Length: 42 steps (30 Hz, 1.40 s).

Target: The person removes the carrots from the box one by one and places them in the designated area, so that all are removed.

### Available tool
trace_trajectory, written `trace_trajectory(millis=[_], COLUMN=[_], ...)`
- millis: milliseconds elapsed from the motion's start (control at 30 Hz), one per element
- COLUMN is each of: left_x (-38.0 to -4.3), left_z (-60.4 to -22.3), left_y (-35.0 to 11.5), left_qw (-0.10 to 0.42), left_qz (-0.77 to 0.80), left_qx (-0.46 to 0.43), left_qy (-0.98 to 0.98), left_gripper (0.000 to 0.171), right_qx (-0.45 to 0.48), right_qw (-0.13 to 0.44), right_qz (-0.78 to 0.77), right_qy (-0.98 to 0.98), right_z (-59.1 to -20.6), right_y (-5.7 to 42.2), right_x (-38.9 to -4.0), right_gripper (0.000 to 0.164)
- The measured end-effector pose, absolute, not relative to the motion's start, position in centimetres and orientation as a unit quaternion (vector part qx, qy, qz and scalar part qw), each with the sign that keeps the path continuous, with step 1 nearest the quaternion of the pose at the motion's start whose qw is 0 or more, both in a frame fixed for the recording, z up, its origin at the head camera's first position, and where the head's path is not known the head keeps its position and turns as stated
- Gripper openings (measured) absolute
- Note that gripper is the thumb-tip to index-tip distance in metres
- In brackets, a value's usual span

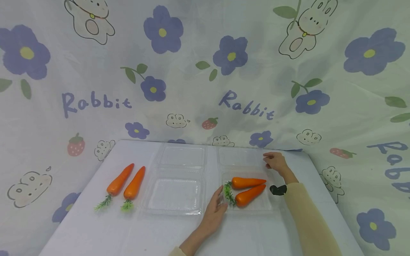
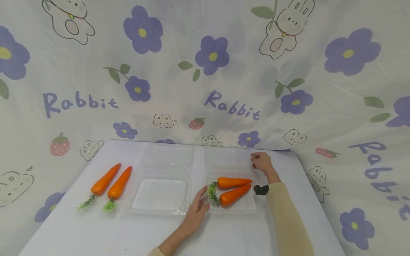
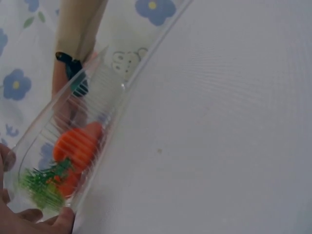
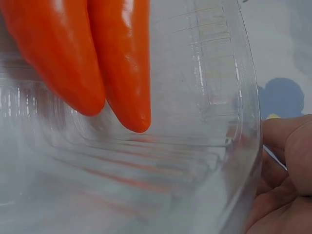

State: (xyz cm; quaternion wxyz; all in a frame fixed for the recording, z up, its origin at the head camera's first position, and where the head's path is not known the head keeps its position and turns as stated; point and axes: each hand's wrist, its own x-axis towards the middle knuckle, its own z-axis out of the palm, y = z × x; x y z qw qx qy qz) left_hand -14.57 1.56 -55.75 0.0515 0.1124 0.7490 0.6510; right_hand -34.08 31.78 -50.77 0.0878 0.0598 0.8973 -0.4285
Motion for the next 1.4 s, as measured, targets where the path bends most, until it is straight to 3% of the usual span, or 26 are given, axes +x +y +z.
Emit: trace_trajectory(millis=[233,533,667,967,1400], left_x=[-14.6,-14.6,-14.6,-14.9,-15.6], left_z=[-55.8,-55.7,-55.8,-55.6,-55.6], left_y=[1.6,1.5,1.5,1.5,1.8], left_qw=[0.058,0.053,0.054,0.056,0.042], left_qz=[0.646,0.642,0.641,0.638,0.634], left_qx=[0.103,0.104,0.099,0.091,0.103], left_qy=[0.754,0.758,0.759,0.763,0.766], left_gripper=[0.06,0.06,0.06,0.061,0.062], right_qx=[0.015,-0.1,-0.14,-0.227,-0.259], right_qw=[0.074,-0.02,0.0,0.109,0.129], right_qz=[-0.411,-0.342,-0.348,-0.347,-0.398], right_qy=[0.908,0.934,0.927,0.903,0.871], right_z=[-50.2,-47.2,-45.4,-44.9,-49.3], right_y=[32.0,31.4,29.7,27.1,27.0], right_x=[-33.8,-32.9,-31.0,-25.7,-22.1], right_gripper=[0.037,0.031,0.026,0.022,0.035])
